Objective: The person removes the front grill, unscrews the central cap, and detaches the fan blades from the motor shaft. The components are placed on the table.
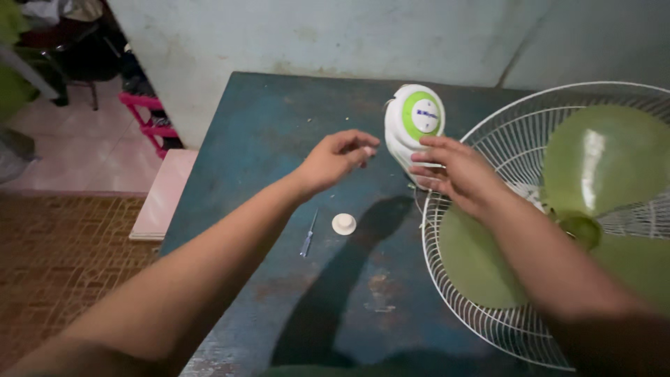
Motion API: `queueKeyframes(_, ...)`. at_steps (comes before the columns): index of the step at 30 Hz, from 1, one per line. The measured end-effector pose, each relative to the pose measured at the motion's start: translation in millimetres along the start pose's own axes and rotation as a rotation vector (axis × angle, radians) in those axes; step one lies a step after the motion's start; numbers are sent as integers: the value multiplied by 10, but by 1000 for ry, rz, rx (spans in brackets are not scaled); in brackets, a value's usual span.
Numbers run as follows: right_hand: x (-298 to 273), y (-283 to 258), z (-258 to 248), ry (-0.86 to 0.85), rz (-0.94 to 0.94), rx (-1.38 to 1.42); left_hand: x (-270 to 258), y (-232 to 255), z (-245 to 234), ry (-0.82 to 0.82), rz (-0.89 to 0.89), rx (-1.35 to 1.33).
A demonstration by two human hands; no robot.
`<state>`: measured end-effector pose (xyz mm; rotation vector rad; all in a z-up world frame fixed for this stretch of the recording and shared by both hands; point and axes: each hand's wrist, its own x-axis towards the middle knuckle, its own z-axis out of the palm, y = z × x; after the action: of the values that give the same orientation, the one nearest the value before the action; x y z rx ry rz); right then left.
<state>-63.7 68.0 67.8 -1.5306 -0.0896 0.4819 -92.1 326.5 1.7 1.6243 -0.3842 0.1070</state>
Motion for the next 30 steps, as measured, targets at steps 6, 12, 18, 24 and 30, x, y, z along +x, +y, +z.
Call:
queueKeyframes(6, -421, -191, -285, 75, -66, 45, 225, 383, 257, -37, 78, -4)
queueKeyframes(12, -819, -284, -577, 194, -107, 46, 336, 610, 634, -83, 86, 22)
queueKeyframes(18, -1146, -235, -1038, 283, -161, 73, 442, 652, 1106, -139, 89, 64)
queueKeyframes(24, -1468, -112, -1681, 432, -155, 16, 537, 519, 1656, -169, 38, 65)
queueKeyframes(30, -1686, 12, -2247, 549, -108, 29, 744, 297, 2164, -229, 57, 0)
